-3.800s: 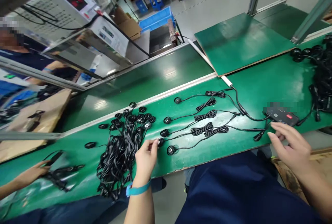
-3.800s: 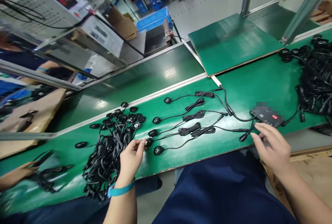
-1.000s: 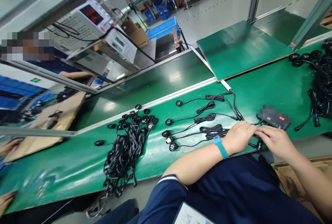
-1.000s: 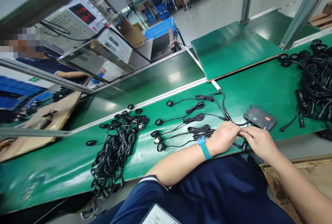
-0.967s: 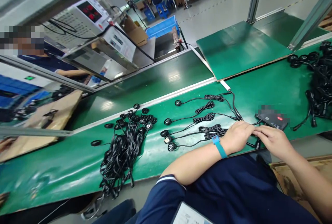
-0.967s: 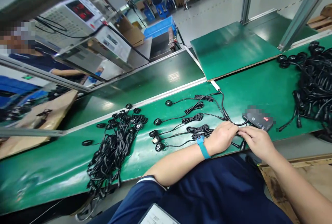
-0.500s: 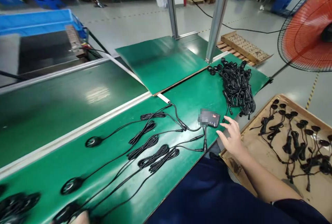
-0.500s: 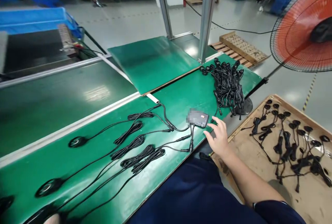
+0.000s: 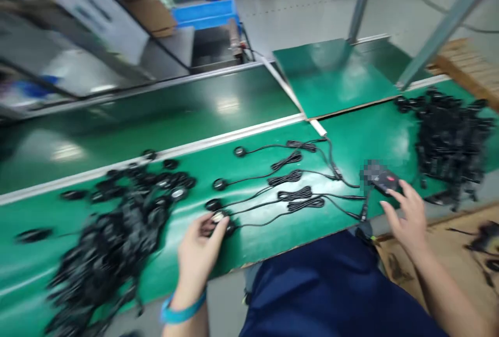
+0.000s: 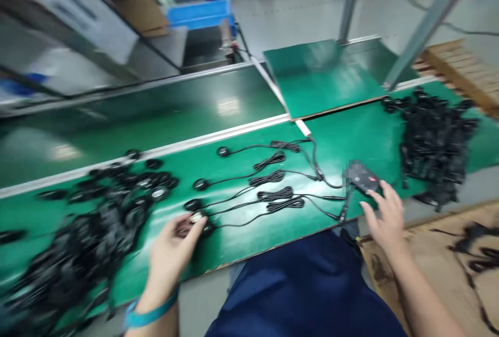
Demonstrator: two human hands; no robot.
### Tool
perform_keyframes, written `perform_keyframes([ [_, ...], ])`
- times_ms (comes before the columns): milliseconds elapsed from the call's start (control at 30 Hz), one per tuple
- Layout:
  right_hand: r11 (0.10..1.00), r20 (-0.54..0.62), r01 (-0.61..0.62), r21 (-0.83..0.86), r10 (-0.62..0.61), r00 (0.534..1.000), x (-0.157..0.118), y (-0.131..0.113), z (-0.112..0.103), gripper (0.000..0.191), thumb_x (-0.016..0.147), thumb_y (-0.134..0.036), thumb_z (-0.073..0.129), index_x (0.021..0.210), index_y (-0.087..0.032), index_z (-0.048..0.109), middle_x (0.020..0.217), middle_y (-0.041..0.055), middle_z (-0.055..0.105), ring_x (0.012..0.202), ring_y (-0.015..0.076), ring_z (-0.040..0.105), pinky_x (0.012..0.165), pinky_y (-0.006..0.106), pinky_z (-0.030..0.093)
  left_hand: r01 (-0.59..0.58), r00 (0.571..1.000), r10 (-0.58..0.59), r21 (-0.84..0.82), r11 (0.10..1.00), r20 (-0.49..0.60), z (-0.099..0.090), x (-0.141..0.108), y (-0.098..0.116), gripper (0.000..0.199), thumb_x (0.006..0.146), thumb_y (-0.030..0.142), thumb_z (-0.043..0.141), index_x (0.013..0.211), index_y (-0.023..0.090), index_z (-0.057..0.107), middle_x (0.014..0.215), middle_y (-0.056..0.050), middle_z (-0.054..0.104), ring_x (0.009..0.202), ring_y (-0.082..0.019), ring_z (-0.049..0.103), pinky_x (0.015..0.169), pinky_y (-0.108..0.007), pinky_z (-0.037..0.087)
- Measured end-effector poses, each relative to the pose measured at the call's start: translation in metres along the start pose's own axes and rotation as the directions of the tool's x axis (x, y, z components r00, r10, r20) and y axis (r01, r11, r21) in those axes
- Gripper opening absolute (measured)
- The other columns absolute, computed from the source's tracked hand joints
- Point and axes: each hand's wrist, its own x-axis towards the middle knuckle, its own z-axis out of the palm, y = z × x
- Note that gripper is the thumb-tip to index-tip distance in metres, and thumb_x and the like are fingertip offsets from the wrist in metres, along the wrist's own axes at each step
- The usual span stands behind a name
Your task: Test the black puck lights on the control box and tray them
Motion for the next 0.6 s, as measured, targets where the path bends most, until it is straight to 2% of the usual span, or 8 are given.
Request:
perform_keyframes([
  [67, 0.999, -0.076, 0.039, -0.013, -0.04, 0.996, 0.0, 0.01, 0.008, 0.038, 0.091, -0.037, 0.072, 0.125, -0.022, 0.066, 0.151, 0.0139, 0.052, 0.137, 0.0362, 0.052, 0.116, 0.054, 0.04, 0.046, 0.998, -0.044, -0.036, 0.998, 0.033, 0.002, 0.002, 0.008, 0.059, 0.073, 0.066, 0.071, 0.105, 0.017, 0.064, 0.084, -0.006, 0.069, 0.073, -0.022, 0.064, 0.072, -0.036, 0.055],
  [167, 0.998, -0.141, 0.04, -0.041, -0.045, 0.989, -0.002, 0.02, 0.02, 0.042, 0.089, -0.042, 0.074, 0.126, -0.022, 0.068, 0.15, 0.0136, 0.054, 0.135, 0.0357, 0.054, 0.116, 0.049, 0.041, 0.04, 0.998, -0.042, 0.036, 0.999, 0.046, 0.002, 0.005, 0.017, 0.055, 0.075, 0.062, 0.071, 0.107, 0.018, 0.062, 0.088, -0.006, 0.068, 0.074, -0.022, 0.063, 0.074, -0.037, 0.053],
  [300, 0.997, -0.157, 0.031, -0.076, -0.043, 0.987, -0.004, 0.017, 0.023, 0.042, 0.091, -0.043, 0.072, 0.127, -0.022, 0.067, 0.151, 0.013, 0.054, 0.136, 0.0351, 0.055, 0.116, 0.046, 0.042, -0.012, 0.998, 0.004, 0.142, 0.99, 0.056, 0.0, 0.005, 0.023, 0.046, 0.077, 0.056, 0.07, 0.103, 0.02, 0.06, 0.082, -0.003, 0.064, 0.069, -0.021, 0.058, 0.07, -0.037, 0.05],
  [467, 0.995, -0.149, 0.041, -0.09, -0.054, 0.987, 0.0, 0.009, 0.019, 0.041, 0.092, -0.038, 0.072, 0.129, -0.022, 0.066, 0.151, 0.0137, 0.053, 0.135, 0.0353, 0.055, 0.115, 0.048, 0.044, -0.026, 0.99, 0.007, 0.135, 0.991, 0.14, -0.001, 0.011, 0.019, 0.033, 0.08, 0.049, 0.067, 0.096, 0.022, 0.058, 0.078, -0.001, 0.063, 0.063, -0.019, 0.056, 0.065, -0.034, 0.048],
  [600, 0.995, -0.128, 0.015, -0.099, -0.028, 0.991, -0.001, 0.007, 0.018, 0.044, 0.091, -0.034, 0.073, 0.134, -0.024, 0.064, 0.152, 0.013, 0.052, 0.136, 0.0353, 0.055, 0.115, 0.048, 0.044, -0.03, 0.991, 0.011, 0.139, 0.99, 0.134, -0.002, 0.012, 0.016, 0.032, 0.079, 0.047, 0.068, 0.096, 0.022, 0.059, 0.078, -0.001, 0.064, 0.062, -0.019, 0.056, 0.064, -0.033, 0.048],
])
